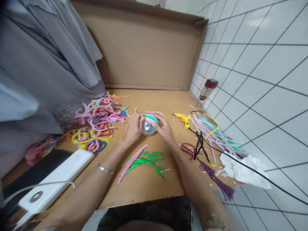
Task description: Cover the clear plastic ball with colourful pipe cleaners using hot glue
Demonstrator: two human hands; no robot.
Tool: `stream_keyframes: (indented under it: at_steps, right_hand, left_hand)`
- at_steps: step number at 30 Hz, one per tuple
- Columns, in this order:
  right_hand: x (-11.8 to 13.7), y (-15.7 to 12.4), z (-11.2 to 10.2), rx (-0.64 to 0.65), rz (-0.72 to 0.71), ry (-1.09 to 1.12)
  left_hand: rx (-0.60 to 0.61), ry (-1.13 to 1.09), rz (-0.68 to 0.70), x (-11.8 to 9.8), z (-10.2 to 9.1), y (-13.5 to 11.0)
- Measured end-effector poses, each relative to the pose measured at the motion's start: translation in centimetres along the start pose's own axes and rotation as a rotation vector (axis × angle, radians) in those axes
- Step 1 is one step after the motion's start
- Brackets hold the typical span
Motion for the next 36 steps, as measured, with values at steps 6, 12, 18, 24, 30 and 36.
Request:
stream_keyframes:
  at_steps: [6, 12, 18, 24, 30, 36]
  right_hand:
    - [1.0, 1.6, 0.2, 0.044, -0.024, -0.056]
    - [1.7, 4.0, -0.4, 0.217, 0.241, 0.195]
    - [1.8, 3.7, -0.4, 0.159, 0.376, 0.329]
    - [1.0, 2.9, -1.2, 0.065, 0.362, 0.368]
    - [0.3, 3.0, -1.5, 0.053, 0.379, 0.336]
    - [0.7, 2.9, -1.3, 0.067, 0.393, 0.322]
  left_hand:
    - [0.046, -0.101, 0.003, -1.6, 0.5, 0.0]
    - [0.084, -0.253, -0.061, -2.1, -0.2, 0.5]
    - [0.028, -0.449, -0.334, 0.1, -1.1, 0.9]
    - [0.107, -0.517, -0.494, 2.4, -1.2, 0.4]
    - [0.257, -0.551, -0.472, 1.5, -1.8, -0.2]
    - [0.241, -0.417, -0.411, 0.9, -2.2, 0.1]
Point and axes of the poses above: each hand's wrist, its own y-axis towards the middle knuckle, its own z-axis out of the palm, x = y × z, the point moved 1 cm from there along y, towards the middle knuckle
